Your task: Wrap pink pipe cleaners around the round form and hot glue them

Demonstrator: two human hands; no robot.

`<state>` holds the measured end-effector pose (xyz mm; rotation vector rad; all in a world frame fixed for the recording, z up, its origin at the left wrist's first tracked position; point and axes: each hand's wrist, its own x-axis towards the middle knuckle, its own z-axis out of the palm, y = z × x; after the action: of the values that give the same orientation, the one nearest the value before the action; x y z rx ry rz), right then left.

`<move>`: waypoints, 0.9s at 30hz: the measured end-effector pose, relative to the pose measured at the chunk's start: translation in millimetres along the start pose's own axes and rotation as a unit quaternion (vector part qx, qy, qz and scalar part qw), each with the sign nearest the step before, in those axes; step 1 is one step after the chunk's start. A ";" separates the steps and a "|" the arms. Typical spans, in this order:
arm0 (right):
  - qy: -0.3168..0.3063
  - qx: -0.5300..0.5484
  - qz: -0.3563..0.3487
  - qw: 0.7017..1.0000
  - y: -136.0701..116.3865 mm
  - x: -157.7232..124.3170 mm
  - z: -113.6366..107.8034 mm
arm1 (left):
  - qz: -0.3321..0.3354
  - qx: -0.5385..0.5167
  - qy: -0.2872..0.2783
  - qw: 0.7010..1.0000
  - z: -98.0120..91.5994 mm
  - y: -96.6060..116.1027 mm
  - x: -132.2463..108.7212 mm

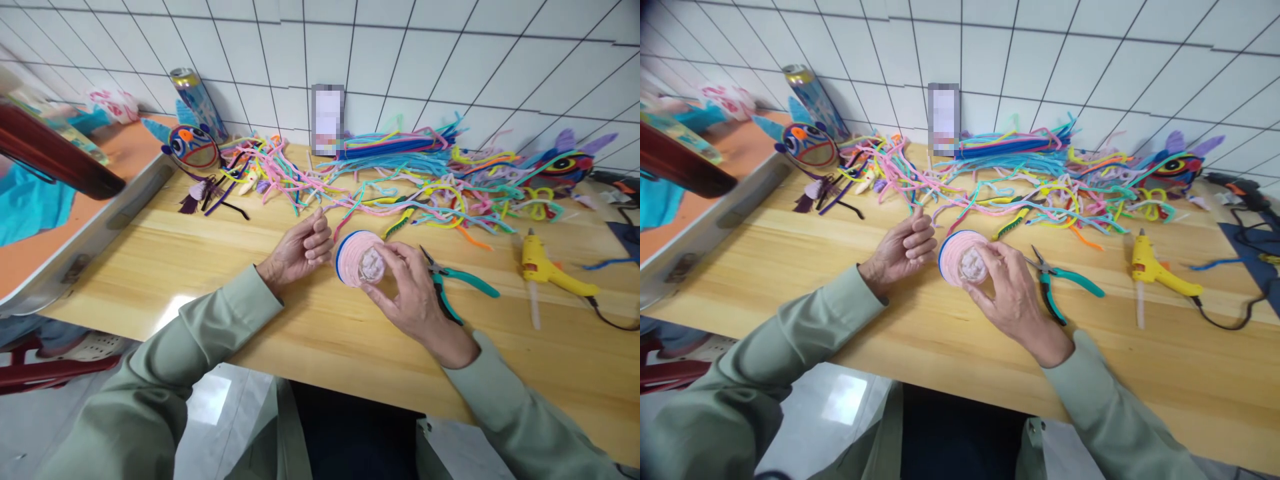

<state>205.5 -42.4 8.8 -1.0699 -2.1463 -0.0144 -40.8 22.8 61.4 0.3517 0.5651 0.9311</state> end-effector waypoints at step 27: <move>0.067 -0.005 -0.101 0.993 -20.7 12.1 -25.9 | -0.350 0.129 -0.281 0.884 -12.9 -98.3 -28.5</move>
<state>201.9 -55.7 41.3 -0.8279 -2.1262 -0.1861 2.2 -55.0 9.1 0.5810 0.2346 0.0295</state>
